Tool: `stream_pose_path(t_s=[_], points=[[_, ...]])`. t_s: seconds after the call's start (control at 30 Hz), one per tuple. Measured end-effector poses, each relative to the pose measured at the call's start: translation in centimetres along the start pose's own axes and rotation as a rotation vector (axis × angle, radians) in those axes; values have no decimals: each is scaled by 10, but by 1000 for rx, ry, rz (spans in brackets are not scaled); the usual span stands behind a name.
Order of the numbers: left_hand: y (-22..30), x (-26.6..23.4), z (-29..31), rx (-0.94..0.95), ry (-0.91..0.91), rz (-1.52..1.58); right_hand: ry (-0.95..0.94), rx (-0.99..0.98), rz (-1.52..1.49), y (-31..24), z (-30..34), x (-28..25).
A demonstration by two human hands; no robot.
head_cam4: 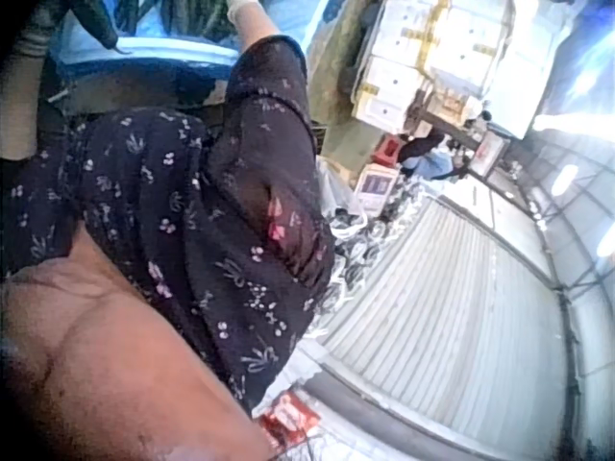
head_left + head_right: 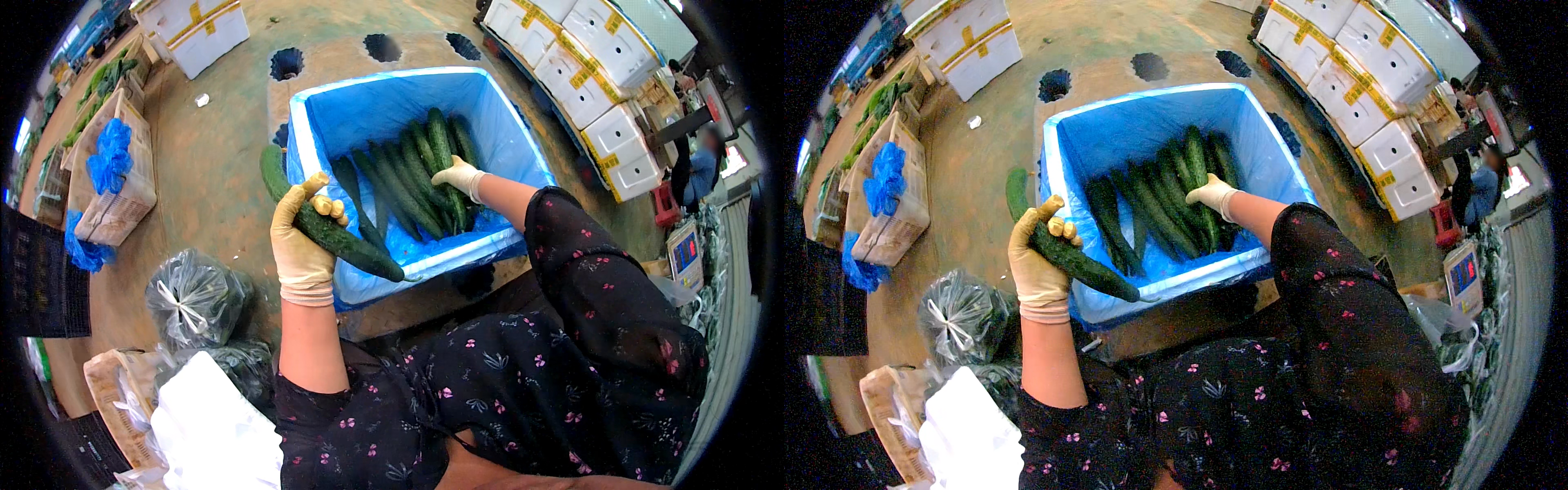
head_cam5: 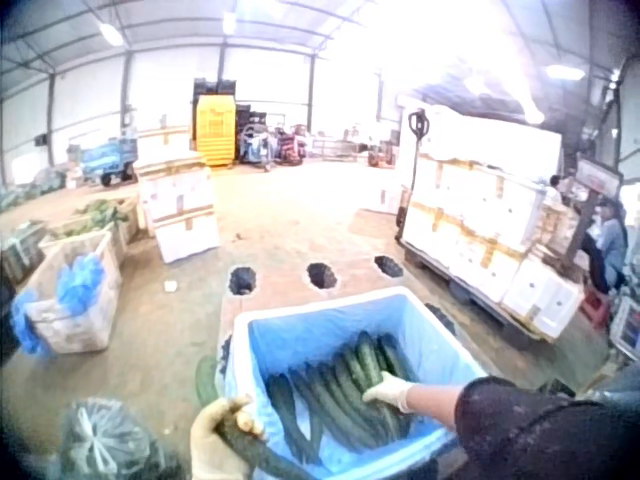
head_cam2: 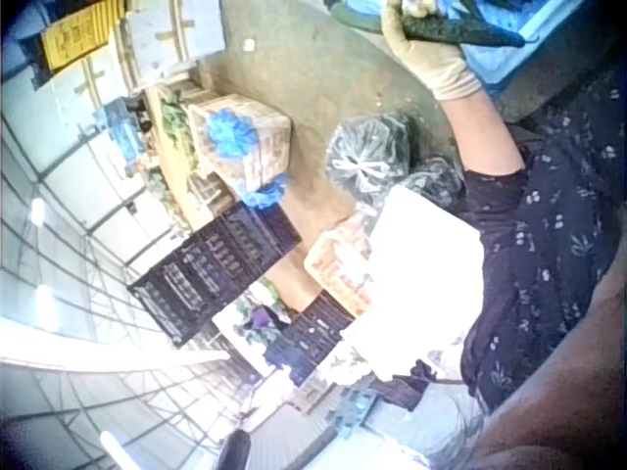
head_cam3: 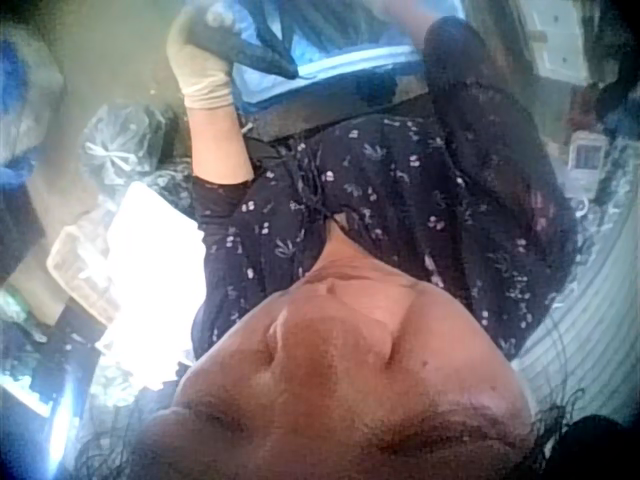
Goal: The person wears gloves and transfers cucumbers from a large blue crate into a plastic bag resting on a scale. They count and place the cucumbers into the bag, then twist the top of the bag and secure it with a plastic fastener before placing the bag on a pile with others.
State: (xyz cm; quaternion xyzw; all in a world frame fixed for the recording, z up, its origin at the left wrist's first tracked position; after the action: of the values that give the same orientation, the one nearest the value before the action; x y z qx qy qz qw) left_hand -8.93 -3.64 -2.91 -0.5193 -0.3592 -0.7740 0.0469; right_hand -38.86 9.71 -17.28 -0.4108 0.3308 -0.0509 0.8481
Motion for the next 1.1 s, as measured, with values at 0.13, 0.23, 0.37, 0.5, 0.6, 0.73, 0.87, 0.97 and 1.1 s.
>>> stream_pose_path(t_s=[0.13, 0.23, 0.37, 0.5, 0.6, 0.73, 0.87, 0.97, 1.1], points=[[-8, 8, -3, -37, -18, -4, 28, 28, -14, 26, -17, 3], [-3, 9, -3, -7, -3, -13, -25, 33, -85, 14, -14, 26], [-5, 3, -8, -11, 29, -7, -79, 102, 121, -38, 15, 68], [-10, 12, -10, -27, 11, 6, -69, 7, 277, -34, -6, 103], [-6, 1, -9, -10, 18, 19, -164, -8, 264, -69, 27, 124], [-11, 7, -12, -31, -10, -3, -278, -16, 356, -64, 31, 143], [-11, 5, -12, -32, 25, 14, -565, 31, 9, -65, 23, 116], [-8, 2, -8, -31, 17, 17, -354, -39, -127, -66, -5, 40], [-11, 5, -9, -61, -51, 19, -120, 235, -132, -4, -23, 3]])
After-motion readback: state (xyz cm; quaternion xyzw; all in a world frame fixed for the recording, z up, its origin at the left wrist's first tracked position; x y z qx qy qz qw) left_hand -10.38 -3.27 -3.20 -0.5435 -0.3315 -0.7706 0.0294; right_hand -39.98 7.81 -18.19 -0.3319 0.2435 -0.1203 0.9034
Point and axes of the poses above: each hand's wrist, its own z-axis away from the middle knuckle, its own x-axis out of the palm, y = z × x, the point moved 9 cm from there along -z, towards the middle knuckle, and after that the axes turned 4 degrees about -x, right-handed, at the moved point
